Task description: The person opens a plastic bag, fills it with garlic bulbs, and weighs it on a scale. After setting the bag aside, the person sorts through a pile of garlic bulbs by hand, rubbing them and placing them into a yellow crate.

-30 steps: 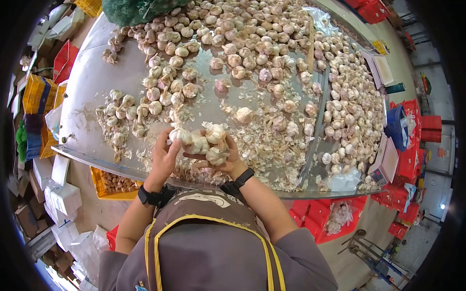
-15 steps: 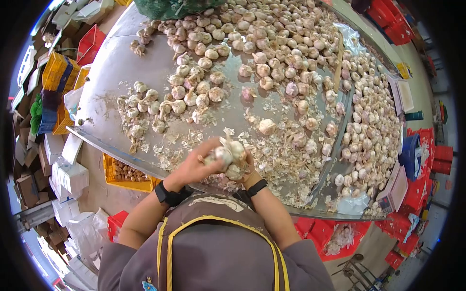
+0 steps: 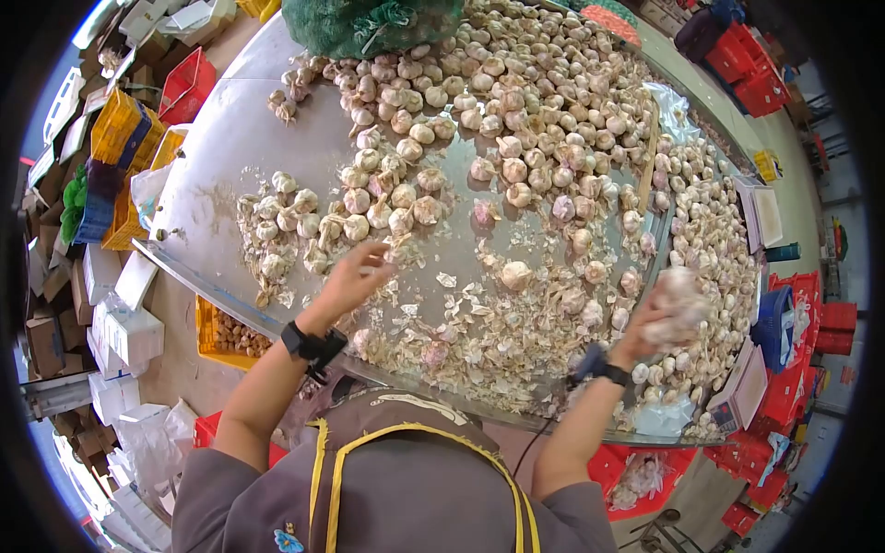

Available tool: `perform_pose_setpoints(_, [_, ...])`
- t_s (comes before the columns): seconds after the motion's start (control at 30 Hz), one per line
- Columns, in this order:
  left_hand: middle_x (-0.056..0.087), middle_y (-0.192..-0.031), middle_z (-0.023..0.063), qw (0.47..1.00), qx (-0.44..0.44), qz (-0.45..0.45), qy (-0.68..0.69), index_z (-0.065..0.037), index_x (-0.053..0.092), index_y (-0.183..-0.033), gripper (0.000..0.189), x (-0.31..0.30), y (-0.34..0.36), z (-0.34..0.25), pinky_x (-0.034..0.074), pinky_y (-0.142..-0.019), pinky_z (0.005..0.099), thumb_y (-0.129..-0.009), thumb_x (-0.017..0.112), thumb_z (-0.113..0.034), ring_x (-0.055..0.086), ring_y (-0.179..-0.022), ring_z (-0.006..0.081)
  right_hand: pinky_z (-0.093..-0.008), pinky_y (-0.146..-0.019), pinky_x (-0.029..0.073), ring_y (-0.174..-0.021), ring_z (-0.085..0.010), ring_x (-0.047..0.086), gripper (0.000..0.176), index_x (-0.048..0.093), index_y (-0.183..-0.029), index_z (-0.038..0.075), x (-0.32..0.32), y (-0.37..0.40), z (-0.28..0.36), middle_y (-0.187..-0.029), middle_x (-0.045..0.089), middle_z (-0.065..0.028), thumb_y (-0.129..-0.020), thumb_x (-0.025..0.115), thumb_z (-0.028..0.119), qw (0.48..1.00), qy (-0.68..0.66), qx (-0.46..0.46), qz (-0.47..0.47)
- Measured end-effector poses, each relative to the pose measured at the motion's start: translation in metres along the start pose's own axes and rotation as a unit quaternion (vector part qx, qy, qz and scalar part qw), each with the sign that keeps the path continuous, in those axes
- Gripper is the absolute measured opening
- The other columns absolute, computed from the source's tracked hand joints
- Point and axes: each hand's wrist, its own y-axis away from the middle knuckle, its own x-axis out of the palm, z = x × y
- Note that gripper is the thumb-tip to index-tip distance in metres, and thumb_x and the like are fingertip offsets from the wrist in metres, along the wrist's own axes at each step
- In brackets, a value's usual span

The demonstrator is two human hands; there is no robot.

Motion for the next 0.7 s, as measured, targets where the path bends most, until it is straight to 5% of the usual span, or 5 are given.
perform_pose_setpoints(0.2, [0.066,-0.11,0.0182,0.985,0.06,-0.144,-0.068,-0.002,0.06,-0.119,0.036,-0.064,-0.078,0.032,0.052,-0.084,0.0388,-0.088,0.067,-0.018,0.065,-0.099,0.0294,-0.059,-0.113,0.035,-0.146,-0.0387,0.024,0.095,0.015,-0.156,0.007,0.069,-0.044,0.049,-0.159,0.02,-0.0233,-0.085,0.069,0.04,0.875,0.186,-0.407,-0.186])
perform_pose_setpoints(0.3, [0.064,-0.105,0.0195,0.957,0.131,-0.206,-0.157,-0.003,0.062,-0.116,0.035,-0.076,-0.122,0.037,0.051,-0.086,0.0413,-0.085,0.067,-0.017,0.062,-0.099,0.0356,-0.0359,-0.085,0.058,-0.105,-0.0283,0.065,0.05,0.052,-0.133,0.0,-0.029,-0.048,0.083,-0.133,0.057,-0.0181,-0.096,0.055,0.034,0.94,0.298,0.006,-0.163])
perform_pose_setpoints(0.37, [0.062,-0.103,0.0201,0.938,0.168,-0.216,-0.212,-0.004,0.062,-0.115,0.034,-0.079,-0.146,0.048,0.05,-0.088,0.0429,-0.083,0.067,-0.018,0.06,-0.1,0.0386,-0.0233,-0.071,0.056,-0.09,-0.0179,0.068,0.025,0.061,-0.118,0.003,-0.092,-0.081,-0.035,-0.111,0.067,-0.0113,-0.101,0.053,0.019,0.753,0.547,-0.031,-0.365])
perform_pose_setpoints(0.57, [0.062,-0.103,0.0198,0.959,0.067,-0.091,-0.259,-0.005,0.062,-0.114,0.036,-0.093,-0.173,0.05,0.05,-0.086,0.0429,-0.081,0.065,-0.021,0.061,-0.097,0.0374,-0.0363,-0.085,0.055,-0.108,-0.0287,0.064,0.046,0.058,-0.13,0.009,-0.241,-0.114,-0.213,-0.12,0.065,-0.0138,-0.085,0.07,0.015,0.261,0.927,0.267,-0.026])
perform_pose_setpoints(0.7, [0.066,-0.094,0.0122,0.913,-0.088,-0.047,0.395,-0.003,0.062,-0.105,0.028,-0.129,-0.149,0.041,0.056,-0.077,0.0363,-0.088,0.057,-0.025,0.067,-0.088,0.0242,-0.0381,-0.089,0.054,-0.108,-0.0329,0.063,0.042,0.061,-0.124,0.012,-0.292,-0.119,-0.236,-0.119,0.064,-0.0151,-0.083,0.07,0.018,0.158,0.944,0.224,0.185])
